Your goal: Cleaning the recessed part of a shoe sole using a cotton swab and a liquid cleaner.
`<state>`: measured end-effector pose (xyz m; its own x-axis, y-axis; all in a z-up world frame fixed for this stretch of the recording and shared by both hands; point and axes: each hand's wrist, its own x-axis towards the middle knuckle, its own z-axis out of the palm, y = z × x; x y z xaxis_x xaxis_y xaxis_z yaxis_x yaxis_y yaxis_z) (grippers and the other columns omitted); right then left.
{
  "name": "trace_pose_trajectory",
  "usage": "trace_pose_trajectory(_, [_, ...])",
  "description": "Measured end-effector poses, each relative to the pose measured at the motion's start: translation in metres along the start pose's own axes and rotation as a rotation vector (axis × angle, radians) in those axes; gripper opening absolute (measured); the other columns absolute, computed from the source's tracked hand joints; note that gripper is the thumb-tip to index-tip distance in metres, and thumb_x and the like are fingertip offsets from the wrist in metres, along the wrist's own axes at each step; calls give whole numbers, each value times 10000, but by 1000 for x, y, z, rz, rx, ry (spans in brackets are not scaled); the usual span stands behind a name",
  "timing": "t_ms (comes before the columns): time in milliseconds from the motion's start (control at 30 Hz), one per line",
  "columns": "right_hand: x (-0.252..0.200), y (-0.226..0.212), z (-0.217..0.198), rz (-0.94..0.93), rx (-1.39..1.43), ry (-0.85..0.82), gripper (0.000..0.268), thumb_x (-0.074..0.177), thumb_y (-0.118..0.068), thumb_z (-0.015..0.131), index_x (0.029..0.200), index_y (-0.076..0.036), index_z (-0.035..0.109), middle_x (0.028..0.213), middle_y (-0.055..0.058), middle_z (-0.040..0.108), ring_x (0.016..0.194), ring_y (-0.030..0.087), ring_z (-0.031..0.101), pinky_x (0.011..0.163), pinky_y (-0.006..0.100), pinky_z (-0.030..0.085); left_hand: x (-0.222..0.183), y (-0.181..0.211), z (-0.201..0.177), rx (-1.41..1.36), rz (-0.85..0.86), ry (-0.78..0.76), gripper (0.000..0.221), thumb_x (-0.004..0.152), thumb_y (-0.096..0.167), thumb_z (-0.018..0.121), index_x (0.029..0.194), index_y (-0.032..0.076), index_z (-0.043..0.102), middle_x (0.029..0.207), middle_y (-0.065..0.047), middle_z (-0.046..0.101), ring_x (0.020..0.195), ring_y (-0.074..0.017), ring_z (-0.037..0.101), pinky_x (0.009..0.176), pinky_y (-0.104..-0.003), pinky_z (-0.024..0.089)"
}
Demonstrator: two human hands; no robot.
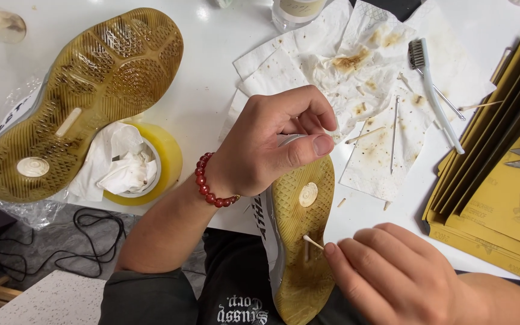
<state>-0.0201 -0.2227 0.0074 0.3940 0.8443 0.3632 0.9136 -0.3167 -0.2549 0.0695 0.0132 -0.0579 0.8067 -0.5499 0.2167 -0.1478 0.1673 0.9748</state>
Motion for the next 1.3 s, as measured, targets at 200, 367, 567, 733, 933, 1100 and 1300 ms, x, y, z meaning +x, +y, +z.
trace_pose_trajectory(200, [-3, -10, -8, -220, -324, -215, 263, 777, -3, 685, 1000, 138, 697, 734, 73, 559, 641, 183, 547, 527, 308, 435, -1, 6, 5, 55, -11, 31, 285, 1035, 270, 658, 1054, -14, 656, 890, -69, 715, 811, -100, 733, 735, -219, 621])
trace_pose_trajectory(367, [9, 3, -7, -219, -145, -232, 268, 789, -58, 671, 990, 118, 694, 750, 64, 570, 686, 205, 584, 578, 341, 466, -2, 11, 8, 97, -33, 71, 256, 1012, 253, 659, 987, -2, 659, 896, -66, 725, 788, -95, 728, 699, -229, 610])
trace_pose_trajectory(567, [3, 11, 14, 348, 609, -30, 134, 810, -4, 721, 939, 31, 719, 714, 74, 633, 664, 217, 625, 591, 350, 501, -6, 9, 10, 133, -14, 90, 242, 1031, 248, 649, 968, 14, 665, 849, -58, 722, 729, -76, 710, 639, -193, 596])
trace_pose_trajectory(733, [1, 17, 19, 584, 995, -86, 47, 881, -35, 702, 911, -23, 737, 728, 61, 705, 647, 186, 680, 581, 304, 523, -5, 9, 10, 136, -30, 86, 247, 1025, 245, 646, 959, 7, 656, 851, -60, 708, 688, -74, 692, 613, -197, 584])
trace_pose_trajectory(933, [2, 21, 22, 726, 1251, -156, 115, 934, -125, 711, 908, -27, 765, 741, 31, 752, 647, 103, 708, 570, 251, 525, -7, 9, 11, 84, -13, 67, 246, 1039, 239, 640, 996, -3, 650, 839, -69, 707, 726, -85, 698, 661, -206, 597])
trace_pose_trajectory(1100, [-3, 22, 28, 1248, 1412, -446, 150, 860, -107, 755, 826, 25, 818, 637, 63, 701, 554, 113, 604, 507, 301, 478, -7, 6, 10, 71, 12, 43, 271, 1046, 247, 645, 971, -13, 654, 873, -72, 715, 779, -90, 730, 729, -213, 639])
trace_pose_trajectory(1300, [-11, -1, 15, 406, 442, -60, 172, 781, -94, 744, 921, 6, 752, 672, 40, 579, 634, 184, 559, 562, 338, 439, -6, 9, 10, 127, -22, 52, 241, 1031, 244, 647, 973, 10, 660, 814, -62, 719, 730, -91, 732, 666, -207, 607])
